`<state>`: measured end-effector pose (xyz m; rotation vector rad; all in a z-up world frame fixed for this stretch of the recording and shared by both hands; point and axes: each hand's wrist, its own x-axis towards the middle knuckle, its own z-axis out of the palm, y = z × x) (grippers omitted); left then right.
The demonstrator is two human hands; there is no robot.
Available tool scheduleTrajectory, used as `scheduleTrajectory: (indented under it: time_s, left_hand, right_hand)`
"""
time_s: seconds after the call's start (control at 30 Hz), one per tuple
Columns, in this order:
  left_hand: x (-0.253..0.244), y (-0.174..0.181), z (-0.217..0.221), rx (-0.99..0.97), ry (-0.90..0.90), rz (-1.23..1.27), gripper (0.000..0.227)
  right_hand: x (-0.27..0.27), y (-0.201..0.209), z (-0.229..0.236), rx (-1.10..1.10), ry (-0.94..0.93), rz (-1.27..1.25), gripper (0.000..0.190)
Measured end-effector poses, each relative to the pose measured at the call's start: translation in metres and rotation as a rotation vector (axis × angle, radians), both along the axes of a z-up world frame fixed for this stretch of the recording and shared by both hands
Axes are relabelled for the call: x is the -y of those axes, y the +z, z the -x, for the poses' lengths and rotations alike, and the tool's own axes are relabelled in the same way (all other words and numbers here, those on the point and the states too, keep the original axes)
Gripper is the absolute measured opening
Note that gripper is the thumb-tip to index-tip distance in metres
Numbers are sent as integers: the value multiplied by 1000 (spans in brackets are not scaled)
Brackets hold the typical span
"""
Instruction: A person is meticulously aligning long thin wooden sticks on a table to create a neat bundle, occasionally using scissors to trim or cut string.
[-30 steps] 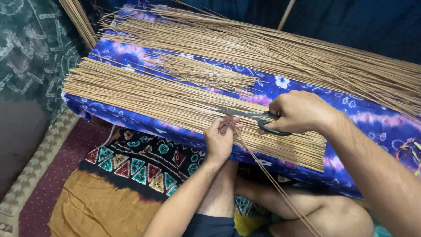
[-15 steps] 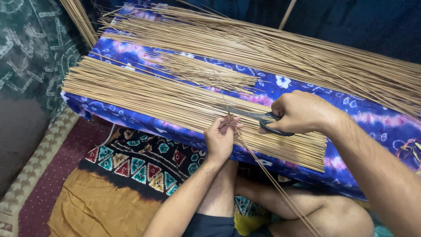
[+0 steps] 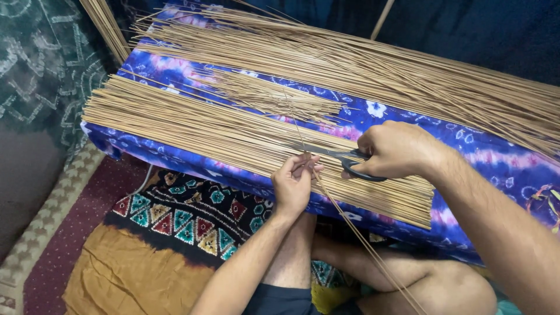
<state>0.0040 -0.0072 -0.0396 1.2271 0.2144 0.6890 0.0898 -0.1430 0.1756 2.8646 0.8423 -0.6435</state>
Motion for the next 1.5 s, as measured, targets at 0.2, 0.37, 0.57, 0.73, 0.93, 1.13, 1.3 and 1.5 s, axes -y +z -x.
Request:
scheduleTrajectory:
  time_s: [0.2, 0.37, 0.57, 0.73, 0.93, 1.13, 1.3, 1.5]
  left_hand:
    - [-1, -4, -1, 3, -9, -11, 15]
    - [-1, 0, 0, -3, -16, -17, 15]
    - [0, 3, 2, -1, -21, -37, 13]
    - [-2, -5, -1, 1, -17, -68, 15]
    - [-3, -2, 1, -5, -15, -64, 14]
    - [-6, 9, 2, -26, -92, -71, 16]
    - [-1, 26, 2, -57, -145, 38, 18]
    - [4, 52, -4, -118, -179, 123, 19]
  right_hand:
    - [-3, 6, 0, 16, 23, 61, 52]
    - [-4, 9, 0, -6, 43, 82, 47]
    - [-2, 12, 2, -55, 51, 69, 43]
    - [2, 11, 1, -51, 26, 26, 36]
    - [34, 0, -23, 12, -32, -94, 40]
    - [106, -73, -79, 296, -96, 20, 36]
    - [136, -106, -91, 353, -195, -100, 31]
    - [144, -122, -89, 630, -126, -388, 26]
